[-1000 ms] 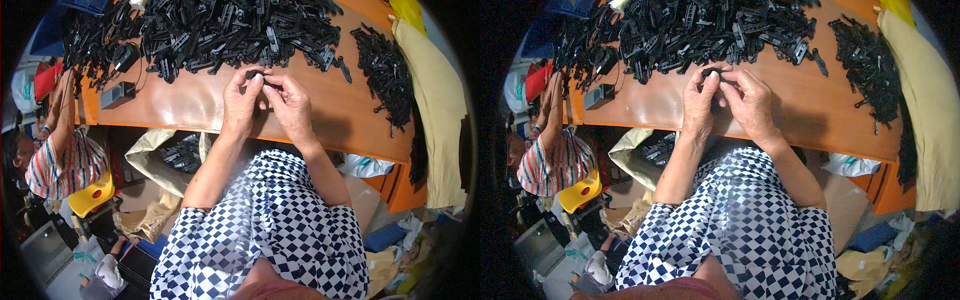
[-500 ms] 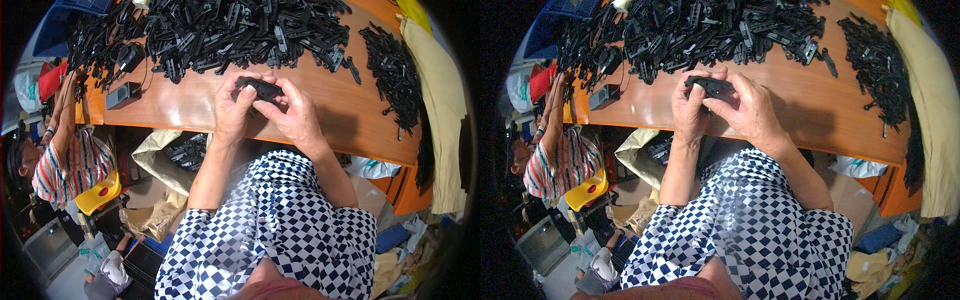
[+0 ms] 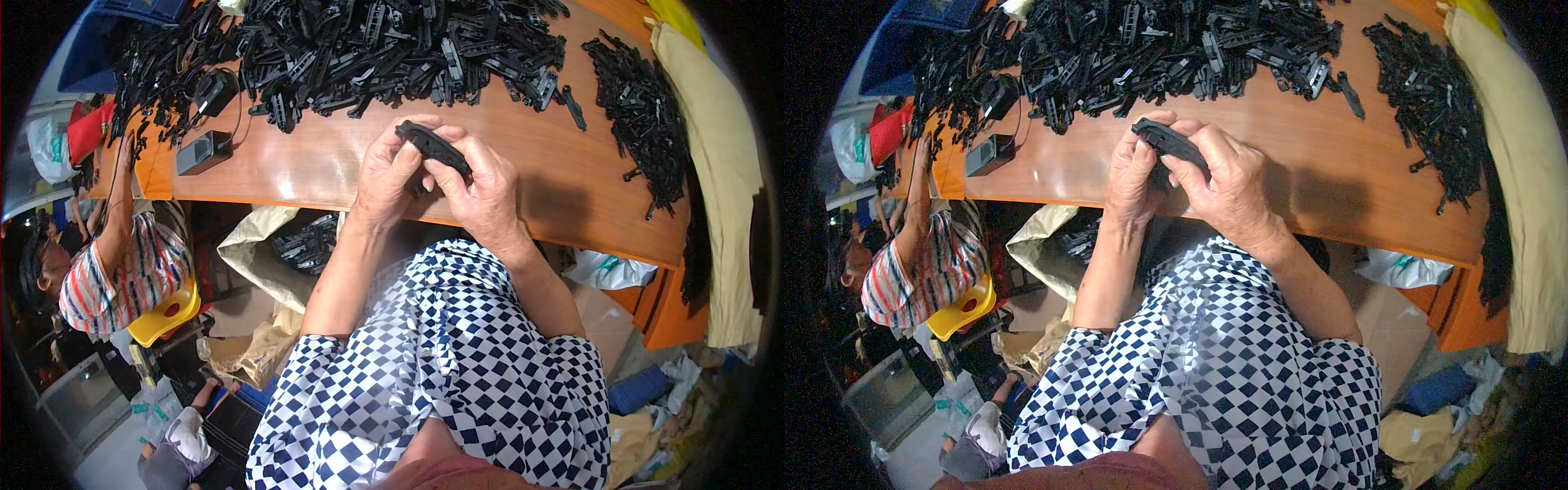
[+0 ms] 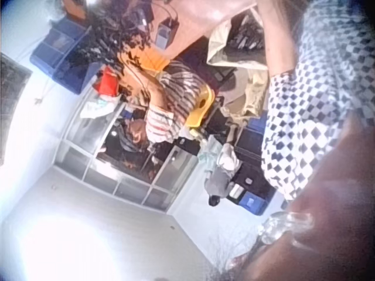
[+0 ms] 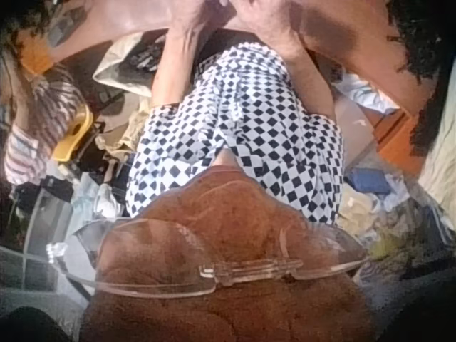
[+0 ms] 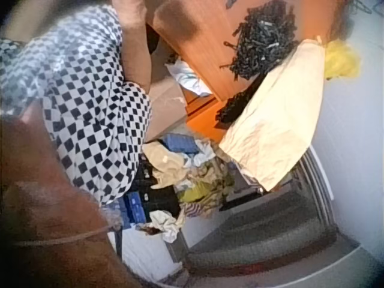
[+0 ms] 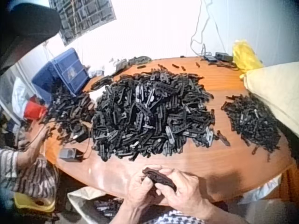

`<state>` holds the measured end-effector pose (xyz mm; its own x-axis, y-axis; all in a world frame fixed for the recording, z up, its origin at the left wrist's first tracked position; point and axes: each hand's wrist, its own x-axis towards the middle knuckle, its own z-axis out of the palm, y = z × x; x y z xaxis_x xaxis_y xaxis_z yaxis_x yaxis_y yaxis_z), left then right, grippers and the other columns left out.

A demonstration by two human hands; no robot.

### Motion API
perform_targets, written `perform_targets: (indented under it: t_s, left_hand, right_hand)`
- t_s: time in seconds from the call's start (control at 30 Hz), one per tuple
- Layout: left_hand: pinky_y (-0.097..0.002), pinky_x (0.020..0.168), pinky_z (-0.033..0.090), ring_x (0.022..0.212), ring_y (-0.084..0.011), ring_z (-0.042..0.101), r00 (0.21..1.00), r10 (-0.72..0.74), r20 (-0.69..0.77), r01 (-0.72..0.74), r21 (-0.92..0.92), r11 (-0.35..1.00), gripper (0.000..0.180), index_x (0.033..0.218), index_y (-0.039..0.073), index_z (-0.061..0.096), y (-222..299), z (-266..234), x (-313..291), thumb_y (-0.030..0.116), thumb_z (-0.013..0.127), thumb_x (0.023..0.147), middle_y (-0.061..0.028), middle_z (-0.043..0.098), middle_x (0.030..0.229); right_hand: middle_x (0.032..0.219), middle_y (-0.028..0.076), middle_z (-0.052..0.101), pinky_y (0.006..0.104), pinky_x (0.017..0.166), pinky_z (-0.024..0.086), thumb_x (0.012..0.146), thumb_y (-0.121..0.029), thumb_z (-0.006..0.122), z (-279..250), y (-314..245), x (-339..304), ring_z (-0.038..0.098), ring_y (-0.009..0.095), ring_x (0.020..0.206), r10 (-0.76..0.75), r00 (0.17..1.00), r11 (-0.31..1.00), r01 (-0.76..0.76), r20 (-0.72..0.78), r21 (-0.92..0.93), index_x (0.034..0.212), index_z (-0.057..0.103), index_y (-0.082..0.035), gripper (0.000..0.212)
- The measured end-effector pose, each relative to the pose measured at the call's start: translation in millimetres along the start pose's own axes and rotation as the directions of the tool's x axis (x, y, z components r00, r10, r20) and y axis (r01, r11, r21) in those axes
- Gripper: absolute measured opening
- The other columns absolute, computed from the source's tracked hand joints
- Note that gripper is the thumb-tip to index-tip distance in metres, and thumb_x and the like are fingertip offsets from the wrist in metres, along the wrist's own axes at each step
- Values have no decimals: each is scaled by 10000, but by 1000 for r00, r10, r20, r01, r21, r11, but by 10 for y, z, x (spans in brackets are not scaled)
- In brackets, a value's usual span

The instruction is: The person repeatedly picks up plastic parts from piles on the workbench, snaps the pieces together by hand to assemble components, and places parts into a sack.

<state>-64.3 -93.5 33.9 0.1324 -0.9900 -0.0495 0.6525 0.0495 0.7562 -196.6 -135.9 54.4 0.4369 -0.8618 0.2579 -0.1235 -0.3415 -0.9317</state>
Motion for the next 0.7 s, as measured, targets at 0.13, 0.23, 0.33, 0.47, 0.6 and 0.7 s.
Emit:
perform_targets:
  t_s: [0.13,0.23,0.33,0.47,0.6,0.7]
  left_hand:
    - [-206,595,480,637,-81,535,999,36,-2,-36,3,999,418,1130,19,524,-30,18,-50,288,678,848,-177,612,1136]
    - [-214,598,486,646,-88,542,994,-40,-99,43,36,998,387,1100,32,517,-28,12,-129,282,676,851,-168,611,1139]
    - [-293,783,503,933,-196,592,979,49,-196,-20,150,989,318,1073,36,514,-25,-87,-284,248,643,874,-142,602,1102]
    - [-221,597,449,796,-158,601,905,169,-390,42,476,878,159,1043,41,521,310,-294,-659,143,534,921,-119,642,1000]
    - [-231,684,449,852,-118,571,862,405,-306,178,929,323,238,1115,8,543,683,-1079,-1163,141,558,919,-81,634,987]
    - [-274,773,462,888,-161,580,829,522,-199,203,978,50,279,1151,-19,538,725,-1124,-1142,117,570,910,-105,630,999]
  right_hand:
    - [771,133,640,324,563,511,759,-73,700,16,58,-41,654,257,650,-45,999,999,45,-6,-16,916,593,-8,201]
    - [777,134,644,344,575,512,753,-92,701,18,-34,-65,649,271,649,32,999,998,-32,-4,58,929,598,-14,218]
    - [819,124,661,378,590,511,759,-194,710,71,142,-60,656,291,681,-145,988,989,147,60,-25,959,603,-41,274]
    - [867,79,641,349,665,508,771,-255,710,-199,175,-159,633,267,764,-89,943,970,156,320,-188,977,616,-55,302]
    - [902,110,595,304,657,492,819,-117,653,-978,426,-279,599,213,739,47,998,913,-26,41,-407,991,583,-24,208]
    - [907,121,572,292,650,476,864,-40,572,-1723,732,-464,576,208,739,8,980,817,-121,-198,-564,1017,577,-20,154]
